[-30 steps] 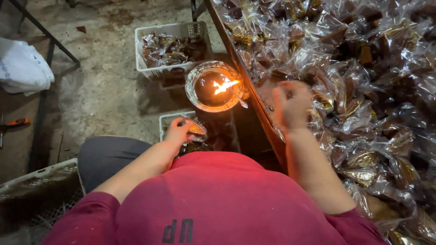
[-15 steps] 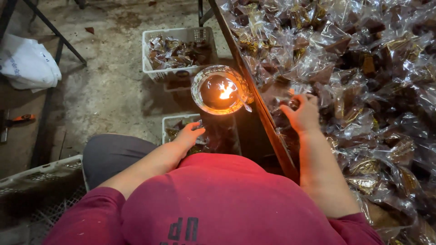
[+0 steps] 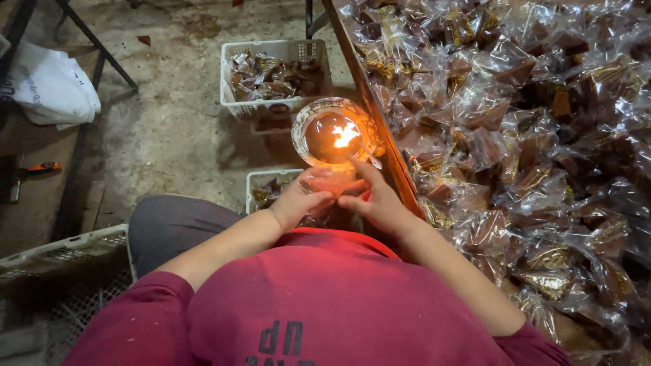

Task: Sealing small plastic food bags by melting the edges over an open flame.

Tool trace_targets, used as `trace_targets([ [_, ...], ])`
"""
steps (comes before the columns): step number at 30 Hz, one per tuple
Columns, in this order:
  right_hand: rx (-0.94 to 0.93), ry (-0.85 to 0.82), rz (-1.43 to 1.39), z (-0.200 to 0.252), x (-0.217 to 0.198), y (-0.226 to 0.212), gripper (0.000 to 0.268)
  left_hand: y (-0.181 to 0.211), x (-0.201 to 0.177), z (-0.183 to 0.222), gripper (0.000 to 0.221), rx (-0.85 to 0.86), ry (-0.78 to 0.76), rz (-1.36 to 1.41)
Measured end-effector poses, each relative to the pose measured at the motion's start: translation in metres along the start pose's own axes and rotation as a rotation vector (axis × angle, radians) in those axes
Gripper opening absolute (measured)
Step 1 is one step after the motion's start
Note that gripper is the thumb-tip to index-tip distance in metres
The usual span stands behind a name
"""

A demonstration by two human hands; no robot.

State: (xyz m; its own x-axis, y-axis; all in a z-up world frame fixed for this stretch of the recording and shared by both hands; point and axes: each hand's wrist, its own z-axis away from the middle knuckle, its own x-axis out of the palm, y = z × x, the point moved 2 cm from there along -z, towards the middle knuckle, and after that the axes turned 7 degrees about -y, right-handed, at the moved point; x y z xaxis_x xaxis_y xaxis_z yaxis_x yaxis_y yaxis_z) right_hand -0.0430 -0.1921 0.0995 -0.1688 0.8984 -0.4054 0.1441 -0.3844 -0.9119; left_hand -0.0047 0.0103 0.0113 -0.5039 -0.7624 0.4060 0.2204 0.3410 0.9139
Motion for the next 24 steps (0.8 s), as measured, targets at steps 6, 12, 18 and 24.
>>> trace_targets([
  [6, 0.203, -0.033, -0.144, -0.013, 0.016, 0.039, 0.068, 0.013, 0.013, 0.013, 0.073, 0.067, -0.019, -0.010],
  [12, 0.234, 0.165, -0.232, -0.012, 0.001, 0.050, 0.046, 0.001, -0.004, -0.001, 0.073, -0.042, 0.269, -0.391],
  [18, 0.084, 0.177, -0.155, -0.012, 0.007, 0.071, 0.043, 0.015, 0.003, 0.010, 0.016, -0.082, 0.193, -0.325],
  [24, 0.199, 0.022, 0.106, -0.019, 0.011, 0.081, 0.027, 0.018, -0.015, 0.006, 0.017, -0.166, 0.368, -0.497],
])
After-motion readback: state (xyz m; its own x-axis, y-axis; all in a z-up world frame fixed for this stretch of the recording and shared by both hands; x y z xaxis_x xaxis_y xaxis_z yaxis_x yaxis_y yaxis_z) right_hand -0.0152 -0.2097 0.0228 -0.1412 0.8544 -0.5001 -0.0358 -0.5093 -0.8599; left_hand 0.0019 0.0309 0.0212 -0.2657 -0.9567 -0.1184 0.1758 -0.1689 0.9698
